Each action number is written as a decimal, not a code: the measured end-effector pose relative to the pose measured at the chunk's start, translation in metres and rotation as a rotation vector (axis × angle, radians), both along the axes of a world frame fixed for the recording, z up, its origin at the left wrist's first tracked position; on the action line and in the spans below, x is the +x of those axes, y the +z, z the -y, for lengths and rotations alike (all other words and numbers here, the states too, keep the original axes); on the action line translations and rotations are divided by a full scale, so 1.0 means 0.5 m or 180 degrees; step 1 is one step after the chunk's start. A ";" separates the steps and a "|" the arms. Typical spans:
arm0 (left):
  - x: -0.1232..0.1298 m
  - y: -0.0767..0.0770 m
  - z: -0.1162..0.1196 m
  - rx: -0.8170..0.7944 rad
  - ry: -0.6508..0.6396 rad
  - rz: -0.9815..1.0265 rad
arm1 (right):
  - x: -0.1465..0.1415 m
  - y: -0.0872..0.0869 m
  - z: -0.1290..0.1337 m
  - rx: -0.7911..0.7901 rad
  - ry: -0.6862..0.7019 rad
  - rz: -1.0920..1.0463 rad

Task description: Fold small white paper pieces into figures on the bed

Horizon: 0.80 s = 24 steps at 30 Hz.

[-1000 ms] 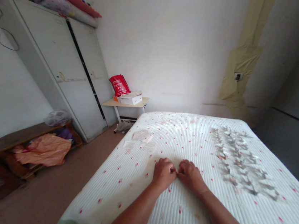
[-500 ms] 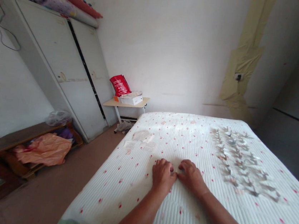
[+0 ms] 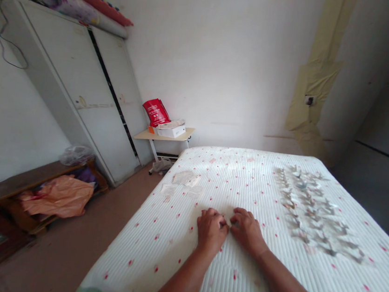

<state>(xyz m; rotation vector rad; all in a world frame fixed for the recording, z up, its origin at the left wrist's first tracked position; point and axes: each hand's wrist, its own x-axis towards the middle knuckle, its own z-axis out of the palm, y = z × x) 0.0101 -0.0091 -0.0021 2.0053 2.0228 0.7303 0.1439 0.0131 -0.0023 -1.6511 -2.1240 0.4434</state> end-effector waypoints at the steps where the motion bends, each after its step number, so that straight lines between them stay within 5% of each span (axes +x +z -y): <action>1: -0.001 -0.001 0.000 0.0010 0.0008 0.0032 | -0.001 0.000 0.000 -0.0001 -0.0024 -0.0007; 24: -0.008 -0.011 -0.009 -0.0055 0.0108 0.0222 | 0.004 -0.004 -0.004 0.0145 0.0375 -0.0445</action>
